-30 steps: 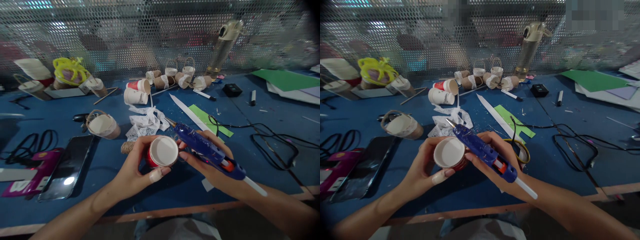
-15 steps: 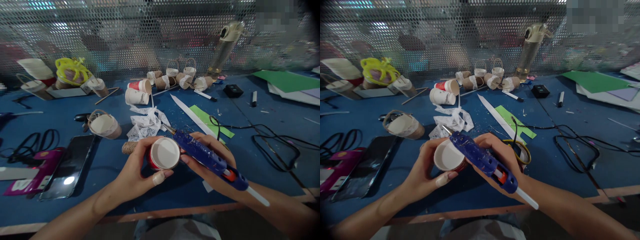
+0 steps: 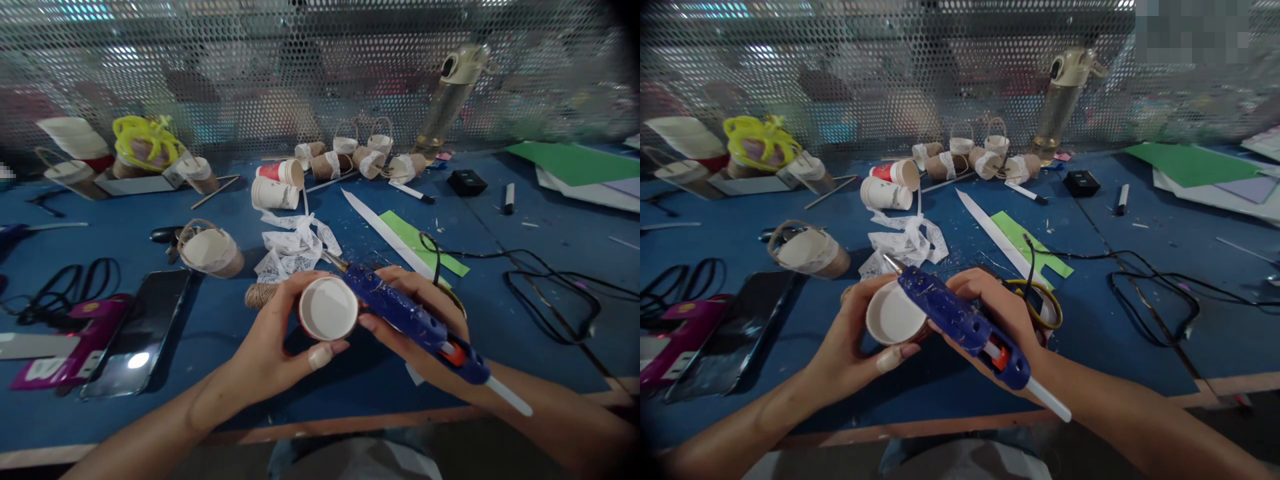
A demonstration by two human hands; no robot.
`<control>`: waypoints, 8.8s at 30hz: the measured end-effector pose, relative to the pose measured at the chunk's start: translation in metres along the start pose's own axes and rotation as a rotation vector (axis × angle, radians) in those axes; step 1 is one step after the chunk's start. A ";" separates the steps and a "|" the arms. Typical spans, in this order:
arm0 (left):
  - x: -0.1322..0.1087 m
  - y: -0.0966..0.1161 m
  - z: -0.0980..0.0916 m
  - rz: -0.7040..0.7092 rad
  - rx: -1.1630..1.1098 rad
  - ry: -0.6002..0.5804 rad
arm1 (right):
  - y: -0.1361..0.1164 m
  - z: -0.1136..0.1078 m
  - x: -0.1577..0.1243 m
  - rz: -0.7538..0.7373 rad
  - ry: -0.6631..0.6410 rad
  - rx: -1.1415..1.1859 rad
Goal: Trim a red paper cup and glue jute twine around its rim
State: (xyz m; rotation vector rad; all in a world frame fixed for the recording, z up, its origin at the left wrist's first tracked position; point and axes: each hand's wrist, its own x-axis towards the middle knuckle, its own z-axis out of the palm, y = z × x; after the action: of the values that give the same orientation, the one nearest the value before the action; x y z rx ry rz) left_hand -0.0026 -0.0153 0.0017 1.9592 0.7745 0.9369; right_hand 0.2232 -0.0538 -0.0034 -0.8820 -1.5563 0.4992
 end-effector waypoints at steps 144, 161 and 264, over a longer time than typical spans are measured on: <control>0.002 -0.012 -0.011 -0.326 -0.644 0.212 | -0.005 -0.027 0.000 0.126 -0.225 -0.185; 0.000 -0.020 -0.013 -0.189 -0.483 0.182 | 0.000 -0.024 -0.005 0.067 -0.218 -0.141; 0.002 -0.014 -0.003 -0.433 -0.800 -0.155 | -0.018 -0.003 0.013 0.459 -0.035 0.186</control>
State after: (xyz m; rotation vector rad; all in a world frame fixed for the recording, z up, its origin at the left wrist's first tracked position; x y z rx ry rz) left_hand -0.0062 -0.0058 -0.0084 1.0920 0.5727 0.6705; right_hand 0.2216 -0.0553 0.0192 -1.0922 -1.3099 0.9751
